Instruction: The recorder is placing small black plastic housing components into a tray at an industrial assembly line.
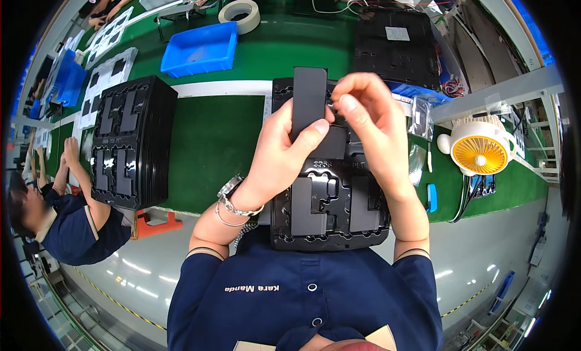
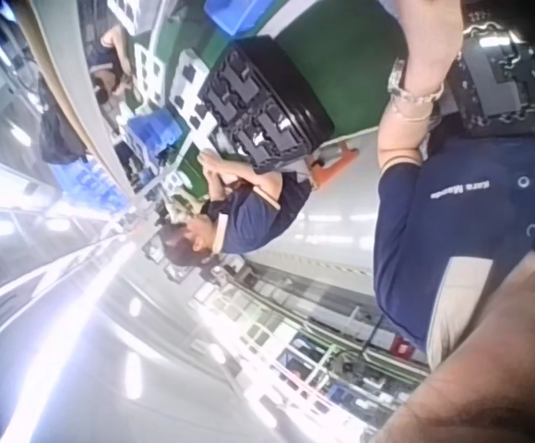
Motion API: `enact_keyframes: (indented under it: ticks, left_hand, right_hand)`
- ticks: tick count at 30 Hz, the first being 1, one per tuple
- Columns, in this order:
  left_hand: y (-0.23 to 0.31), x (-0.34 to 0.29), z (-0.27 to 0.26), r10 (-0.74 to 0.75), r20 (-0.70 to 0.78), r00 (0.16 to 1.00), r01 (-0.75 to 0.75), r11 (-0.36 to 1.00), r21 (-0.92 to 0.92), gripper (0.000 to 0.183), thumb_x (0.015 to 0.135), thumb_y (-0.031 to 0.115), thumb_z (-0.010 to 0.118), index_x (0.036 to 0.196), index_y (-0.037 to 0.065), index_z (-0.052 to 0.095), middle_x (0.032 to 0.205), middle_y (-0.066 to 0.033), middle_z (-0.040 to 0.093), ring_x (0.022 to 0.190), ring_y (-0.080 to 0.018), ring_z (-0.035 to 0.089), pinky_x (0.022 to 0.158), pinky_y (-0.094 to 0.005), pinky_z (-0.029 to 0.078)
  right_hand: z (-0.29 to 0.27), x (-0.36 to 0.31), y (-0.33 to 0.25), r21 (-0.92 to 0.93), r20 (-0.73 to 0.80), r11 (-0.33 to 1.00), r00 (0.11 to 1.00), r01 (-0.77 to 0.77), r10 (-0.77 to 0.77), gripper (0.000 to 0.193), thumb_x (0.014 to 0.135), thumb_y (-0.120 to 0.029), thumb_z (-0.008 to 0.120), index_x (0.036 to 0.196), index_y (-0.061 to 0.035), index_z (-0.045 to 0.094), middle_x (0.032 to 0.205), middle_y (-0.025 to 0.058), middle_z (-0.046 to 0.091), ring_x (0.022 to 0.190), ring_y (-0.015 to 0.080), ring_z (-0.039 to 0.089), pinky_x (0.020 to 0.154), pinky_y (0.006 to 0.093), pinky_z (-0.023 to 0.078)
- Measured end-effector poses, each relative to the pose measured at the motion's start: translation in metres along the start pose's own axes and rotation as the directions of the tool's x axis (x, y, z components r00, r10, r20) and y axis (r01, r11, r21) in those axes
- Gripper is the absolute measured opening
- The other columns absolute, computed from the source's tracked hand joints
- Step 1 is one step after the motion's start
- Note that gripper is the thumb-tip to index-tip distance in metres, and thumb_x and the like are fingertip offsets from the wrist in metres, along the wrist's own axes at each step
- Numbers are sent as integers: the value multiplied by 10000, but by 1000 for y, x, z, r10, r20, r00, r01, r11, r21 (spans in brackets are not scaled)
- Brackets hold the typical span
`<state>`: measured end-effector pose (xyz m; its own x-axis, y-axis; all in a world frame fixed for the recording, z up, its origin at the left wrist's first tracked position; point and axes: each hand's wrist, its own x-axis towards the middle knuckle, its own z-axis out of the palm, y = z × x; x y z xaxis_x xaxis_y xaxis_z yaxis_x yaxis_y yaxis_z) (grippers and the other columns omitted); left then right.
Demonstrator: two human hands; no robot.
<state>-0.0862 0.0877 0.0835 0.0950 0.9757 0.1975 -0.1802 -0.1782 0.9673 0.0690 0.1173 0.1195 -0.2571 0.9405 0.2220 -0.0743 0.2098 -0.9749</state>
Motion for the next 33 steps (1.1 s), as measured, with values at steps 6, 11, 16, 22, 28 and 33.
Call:
enact_keyframes:
  ticks: [6, 11, 16, 22, 28, 33]
  left_hand:
    - [-2, -1, -3, -23, -39, 999, 22, 1000, -20, 196, 944, 181, 605, 1041, 11, 602, 856, 34, 593, 761, -36, 510, 679, -218, 436]
    - [-4, -4, -4, -4, -50, 999, 3, 1000, -5, 229, 933, 195, 612, 1058, 3, 593, 842, 32, 585, 749, -49, 509, 674, -235, 444]
    - [1, -3, -4, 42, -23, 999, -40, 995, 96, 254, 911, 191, 611, 1077, 0, 580, 831, 0, 593, 742, -87, 535, 680, -271, 469]
    - [10, -5, -7, 139, -1, 990, -129, 922, 366, 271, 891, 176, 618, 1090, -3, 573, 867, -56, 614, 781, -121, 575, 706, -297, 490]
    - [6, -10, -5, 18, -51, 999, -12, 992, 123, 280, 907, 181, 613, 1110, -7, 569, 881, -47, 615, 793, -105, 563, 720, -288, 489]
    - [5, -9, -2, 41, -34, 999, -36, 989, 141, 295, 913, 182, 613, 1130, -10, 558, 891, -38, 610, 798, -100, 553, 724, -284, 485]
  right_hand:
    - [1, -1, 1, -93, 103, 993, 992, -67, 76, 141, 936, -126, 616, 920, 12, 595, 855, 35, 609, 836, 97, 592, 790, 260, 477]
    - [2, -4, 10, -122, 93, 992, 996, 18, -7, 113, 897, -84, 631, 897, 25, 600, 850, 54, 607, 815, 121, 581, 759, 279, 476]
    - [2, -5, 13, -206, 91, 964, 984, 171, -155, 100, 862, -51, 645, 877, 38, 602, 849, 75, 607, 799, 161, 582, 748, 290, 472]
    - [0, -6, 12, -88, 125, 994, 991, 67, -55, 123, 894, -84, 653, 914, 30, 613, 876, 51, 619, 831, 124, 583, 764, 270, 478]
    - [1, -8, 8, 72, 164, 992, 982, -106, 93, 157, 937, -137, 646, 968, 14, 619, 904, 8, 624, 855, 67, 574, 781, 233, 485]
    - [1, -8, 8, 26, 140, 996, 987, -87, 82, 153, 937, -135, 646, 965, 14, 620, 885, 3, 624, 815, 62, 574, 737, 222, 485]
